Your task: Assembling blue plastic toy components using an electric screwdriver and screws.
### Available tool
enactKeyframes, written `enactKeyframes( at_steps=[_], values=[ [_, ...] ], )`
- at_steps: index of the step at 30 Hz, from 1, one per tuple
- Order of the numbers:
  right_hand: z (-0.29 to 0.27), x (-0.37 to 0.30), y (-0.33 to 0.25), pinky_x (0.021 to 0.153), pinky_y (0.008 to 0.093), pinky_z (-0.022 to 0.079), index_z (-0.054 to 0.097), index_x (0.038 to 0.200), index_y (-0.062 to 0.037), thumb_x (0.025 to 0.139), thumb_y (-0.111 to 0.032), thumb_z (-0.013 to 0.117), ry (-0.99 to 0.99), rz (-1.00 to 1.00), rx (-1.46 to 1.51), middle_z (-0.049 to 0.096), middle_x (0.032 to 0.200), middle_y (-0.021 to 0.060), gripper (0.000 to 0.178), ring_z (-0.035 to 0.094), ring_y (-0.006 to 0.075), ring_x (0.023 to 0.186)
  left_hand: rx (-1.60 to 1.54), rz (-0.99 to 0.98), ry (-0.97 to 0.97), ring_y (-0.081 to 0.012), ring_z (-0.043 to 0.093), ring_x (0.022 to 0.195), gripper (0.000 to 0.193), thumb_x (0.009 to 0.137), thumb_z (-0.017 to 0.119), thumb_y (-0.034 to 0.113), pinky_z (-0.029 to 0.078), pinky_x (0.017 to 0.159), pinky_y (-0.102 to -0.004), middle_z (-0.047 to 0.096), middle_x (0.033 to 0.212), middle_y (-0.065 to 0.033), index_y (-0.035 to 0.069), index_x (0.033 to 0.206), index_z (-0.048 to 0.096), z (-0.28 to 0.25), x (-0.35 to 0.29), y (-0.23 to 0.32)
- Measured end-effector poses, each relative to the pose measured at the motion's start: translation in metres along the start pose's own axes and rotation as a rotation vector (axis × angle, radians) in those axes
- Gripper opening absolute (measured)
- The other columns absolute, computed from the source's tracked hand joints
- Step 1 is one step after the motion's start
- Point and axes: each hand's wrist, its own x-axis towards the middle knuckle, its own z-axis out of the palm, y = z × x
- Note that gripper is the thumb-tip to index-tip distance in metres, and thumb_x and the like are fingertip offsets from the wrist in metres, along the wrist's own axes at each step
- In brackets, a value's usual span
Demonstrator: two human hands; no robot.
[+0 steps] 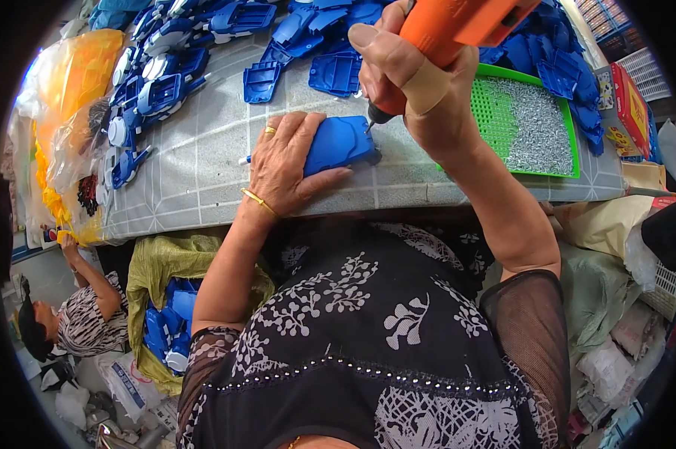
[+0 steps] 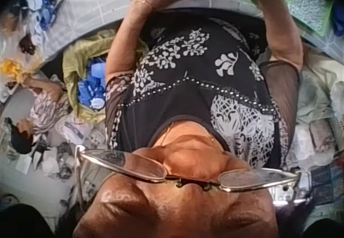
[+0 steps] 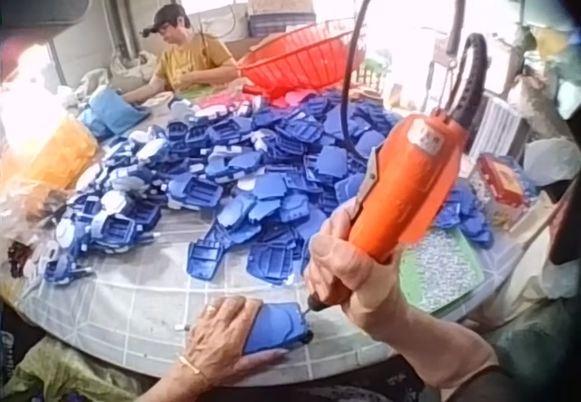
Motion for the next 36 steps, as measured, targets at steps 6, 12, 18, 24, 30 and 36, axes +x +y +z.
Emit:
enactKeyframes(
  at_steps=[6, 12, 18, 24, 30, 36],
  values=[
    [0.006, 0.001, 0.004, 0.054, 0.029, 0.044, 0.049, 0.087, -0.011, 0.092, -0.007, 0.067, -0.072, -0.017, -0.05, 0.047, 0.064, -0.0011, 0.019, 0.049, 0.01, 0.05, 0.033, -0.015, 0.012, -0.0368, 0.057, 0.104, 0.076, 0.084, 0.072, 0.061, 0.047, 0.092, -0.0463, 0.058, 0.114, -0.0157, 0.002, 0.13, 0.056, -0.001, -0.001, 0.001],
    [0.001, 0.004, 0.007, 0.053, 0.0289, 0.045, 0.046, 0.081, -0.0117, 0.092, -0.008, 0.067, -0.116, -0.006, -0.065, 0.047, 0.064, -0.0008, 0.024, 0.049, 0.0091, 0.048, 0.01, 0.0, 0.011, -0.0362, 0.057, 0.104, 0.076, 0.084, 0.072, 0.061, 0.047, 0.092, -0.0461, 0.058, 0.113, -0.0156, 0.001, 0.13, 0.056, -0.002, -0.001, 0.001],
    [-0.003, 0.006, 0.004, 0.053, 0.0277, 0.047, 0.044, 0.083, -0.0106, 0.091, -0.008, 0.066, -0.304, 0.045, -0.16, 0.048, 0.064, 0.0003, 0.023, 0.049, 0.0088, 0.049, 0.021, 0.005, 0.016, -0.0356, 0.056, 0.103, 0.077, 0.084, 0.072, 0.061, 0.047, 0.091, -0.0456, 0.058, 0.113, -0.0155, 0.001, 0.13, 0.056, -0.001, 0.001, 0.0],
    [-0.001, 0.007, 0.005, 0.051, 0.0266, 0.046, 0.045, 0.085, -0.009, 0.09, -0.007, 0.067, -0.348, 0.056, -0.183, 0.049, 0.066, 0.0025, 0.023, 0.049, 0.009, 0.049, 0.016, 0.004, 0.008, -0.0352, 0.057, 0.102, 0.076, 0.083, 0.072, 0.061, 0.047, 0.09, -0.0453, 0.057, 0.111, -0.0147, 0.003, 0.129, 0.057, -0.002, 0.002, 0.001],
    [-0.015, 0.007, 0.036, 0.052, 0.0248, 0.044, 0.051, 0.091, -0.0062, 0.09, -0.013, 0.071, -0.331, -0.126, -0.114, 0.051, 0.073, 0.0026, 0.021, 0.051, 0.0111, 0.055, -0.011, -0.02, 0.034, -0.0361, 0.059, 0.104, 0.072, 0.079, 0.076, 0.06, 0.047, 0.088, -0.0474, 0.059, 0.108, -0.0163, 0.004, 0.122, 0.06, -0.006, -0.007, 0.0],
    [-0.128, 0.064, -0.038, 0.071, 0.0274, 0.043, 0.054, 0.094, -0.0076, 0.101, -0.013, 0.058, -0.439, -0.016, 0.288, 0.046, 0.082, 0.002, 0.009, 0.047, 0.0134, 0.073, 0.314, -0.017, 0.197, -0.0369, 0.061, 0.106, 0.074, 0.077, 0.081, 0.059, 0.049, 0.092, -0.047, 0.061, 0.111, -0.0163, 0.005, 0.123, 0.061, -0.067, -0.029, -0.012]
  ],
)
